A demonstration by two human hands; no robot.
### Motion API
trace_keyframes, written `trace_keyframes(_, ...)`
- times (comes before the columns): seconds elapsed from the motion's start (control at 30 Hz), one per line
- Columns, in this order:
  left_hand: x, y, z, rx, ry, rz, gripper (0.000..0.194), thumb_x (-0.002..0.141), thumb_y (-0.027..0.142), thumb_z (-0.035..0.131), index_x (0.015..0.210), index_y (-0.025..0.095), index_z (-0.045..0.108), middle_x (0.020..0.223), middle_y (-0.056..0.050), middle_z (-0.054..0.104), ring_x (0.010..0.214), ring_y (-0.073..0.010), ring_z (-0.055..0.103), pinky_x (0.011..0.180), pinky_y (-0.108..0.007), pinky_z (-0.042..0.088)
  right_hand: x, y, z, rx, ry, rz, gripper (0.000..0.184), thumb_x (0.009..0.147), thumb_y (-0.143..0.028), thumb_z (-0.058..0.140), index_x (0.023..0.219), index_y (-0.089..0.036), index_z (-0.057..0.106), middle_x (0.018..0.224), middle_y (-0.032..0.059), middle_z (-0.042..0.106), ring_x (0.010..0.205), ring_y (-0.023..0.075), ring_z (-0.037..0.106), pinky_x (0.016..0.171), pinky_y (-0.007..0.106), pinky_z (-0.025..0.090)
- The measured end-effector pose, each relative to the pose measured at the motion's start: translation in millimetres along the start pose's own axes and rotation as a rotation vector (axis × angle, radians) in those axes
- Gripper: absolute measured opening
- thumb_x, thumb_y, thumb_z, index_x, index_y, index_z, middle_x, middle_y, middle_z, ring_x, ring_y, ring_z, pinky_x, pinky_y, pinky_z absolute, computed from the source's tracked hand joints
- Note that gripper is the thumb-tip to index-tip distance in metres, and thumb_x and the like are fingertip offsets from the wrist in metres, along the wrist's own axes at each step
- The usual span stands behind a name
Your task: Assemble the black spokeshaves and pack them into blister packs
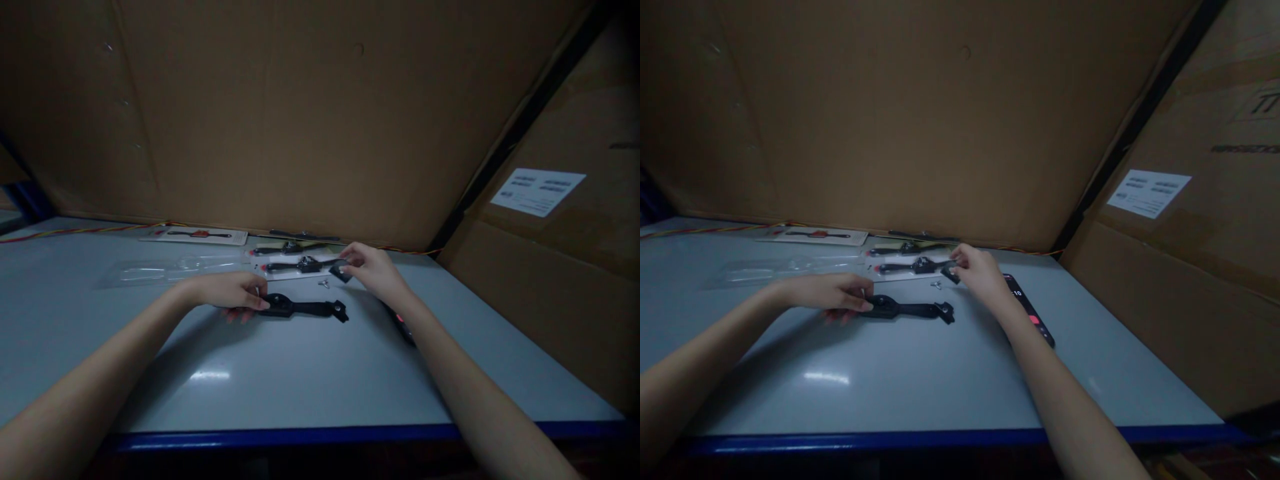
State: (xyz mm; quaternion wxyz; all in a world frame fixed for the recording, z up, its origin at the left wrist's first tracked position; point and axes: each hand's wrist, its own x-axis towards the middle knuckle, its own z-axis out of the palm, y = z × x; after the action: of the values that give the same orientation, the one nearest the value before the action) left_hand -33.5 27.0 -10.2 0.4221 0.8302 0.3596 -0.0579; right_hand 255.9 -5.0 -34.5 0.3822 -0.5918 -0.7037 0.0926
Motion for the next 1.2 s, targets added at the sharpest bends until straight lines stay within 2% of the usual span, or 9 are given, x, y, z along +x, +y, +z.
trace_keyframes(0.07, 3, 1, 3.5, -0.008, 0.050, 0.054, 0.024, 0.078, 0.041, 0.051, 0.075, 0.018, 0.047, 0.056, 0.003, 0.051, 0.043, -0.0084, 0.044, 0.038, -0.019, 0.031, -4, -17, 5, 0.193, 0.038, -0.038, 0.016, 0.068, -0.027, 0.064, 0.082, -0.018, 0.061, 0.070, 0.0013, 0.065, 0.066, 0.0151, 0.059, 0.064, 0.030, 0.045)
trace_keyframes(0.2, 7, 6, 9.3, -0.133, 0.102, 0.105, 0.022, 0.082, 0.039, 0.043, 0.076, 0.018, 0.047, 0.056, 0.003, 0.050, 0.042, -0.0087, 0.041, 0.039, -0.020, 0.030, -16, -52, 19, 0.427, -0.090, -0.154, 0.018, 0.069, -0.030, 0.066, 0.084, -0.020, 0.066, 0.080, 0.0024, 0.067, 0.071, 0.0141, 0.061, 0.066, 0.029, 0.046)
trace_keyframes(0.33, 7, 11, 12.3, -0.230, 0.117, 0.149, 0.023, 0.085, 0.038, 0.037, 0.080, 0.019, 0.048, 0.059, 0.003, 0.054, 0.042, -0.0094, 0.042, 0.040, -0.021, 0.031, -23, -66, 28, 0.327, -0.117, -0.264, 0.015, 0.071, -0.027, 0.067, 0.085, -0.022, 0.069, 0.077, 0.0007, 0.066, 0.069, 0.0125, 0.057, 0.063, 0.028, 0.044)
trace_keyframes(0.53, 4, 16, 17.5, -0.139, 0.097, 0.217, 0.034, 0.083, 0.050, 0.042, 0.079, 0.018, 0.049, 0.058, 0.003, 0.053, 0.043, -0.0086, 0.043, 0.039, -0.020, 0.032, -22, -63, 29, 0.249, -0.111, -0.337, 0.013, 0.076, -0.025, 0.063, 0.088, -0.024, 0.069, 0.081, 0.0013, 0.065, 0.074, 0.0140, 0.057, 0.066, 0.029, 0.043)
trace_keyframes(0.73, 6, 15, 20.0, -0.120, 0.086, 0.226, 0.036, 0.082, 0.053, 0.042, 0.079, 0.018, 0.049, 0.058, 0.003, 0.053, 0.041, -0.0076, 0.043, 0.037, -0.019, 0.032, -26, -66, 31, 0.219, -0.197, -0.375, 0.012, 0.077, -0.023, 0.063, 0.087, -0.022, 0.069, 0.079, 0.0010, 0.059, 0.073, 0.0130, 0.054, 0.066, 0.027, 0.042)
trace_keyframes(0.9, 7, 16, 19.4, -0.110, 0.120, 0.200, 0.030, 0.081, 0.048, 0.047, 0.077, 0.018, 0.047, 0.055, 0.004, 0.052, 0.039, -0.0065, 0.041, 0.036, -0.018, 0.030, -25, -69, 30, 0.181, -0.225, -0.343, 0.011, 0.079, -0.027, 0.061, 0.087, -0.024, 0.067, 0.080, 0.0006, 0.059, 0.075, 0.0133, 0.054, 0.066, 0.026, 0.041)
trace_keyframes(0.97, 7, 15, 17.4, -0.099, 0.145, 0.170, 0.030, 0.081, 0.046, 0.048, 0.073, 0.018, 0.047, 0.054, 0.004, 0.052, 0.038, -0.0064, 0.041, 0.035, -0.017, 0.029, -20, -65, 24, 0.175, -0.181, -0.310, 0.012, 0.081, -0.030, 0.058, 0.085, -0.023, 0.066, 0.083, 0.0014, 0.061, 0.077, 0.0137, 0.054, 0.066, 0.026, 0.041)
trace_keyframes(1.1, 9, 8, 9.9, -0.093, 0.243, 0.121, 0.030, 0.080, 0.046, 0.049, 0.072, 0.017, 0.046, 0.052, 0.003, 0.053, 0.037, -0.0066, 0.041, 0.035, -0.018, 0.030, -8, -39, 0, 0.081, -0.054, -0.083, 0.021, 0.079, -0.039, 0.056, 0.079, -0.019, 0.062, 0.077, 0.0028, 0.061, 0.071, 0.0149, 0.054, 0.062, 0.027, 0.040)
trace_keyframes(1.2, 11, 2, 4.0, -0.093, 0.328, 0.087, 0.030, 0.079, 0.046, 0.048, 0.074, 0.017, 0.048, 0.051, 0.003, 0.053, 0.036, -0.0070, 0.040, 0.035, -0.018, 0.030, -7, -16, -17, -0.037, -0.263, 0.135, 0.023, 0.070, -0.038, 0.064, 0.080, -0.018, 0.060, 0.075, 0.0034, 0.061, 0.068, 0.0155, 0.054, 0.058, 0.026, 0.040)
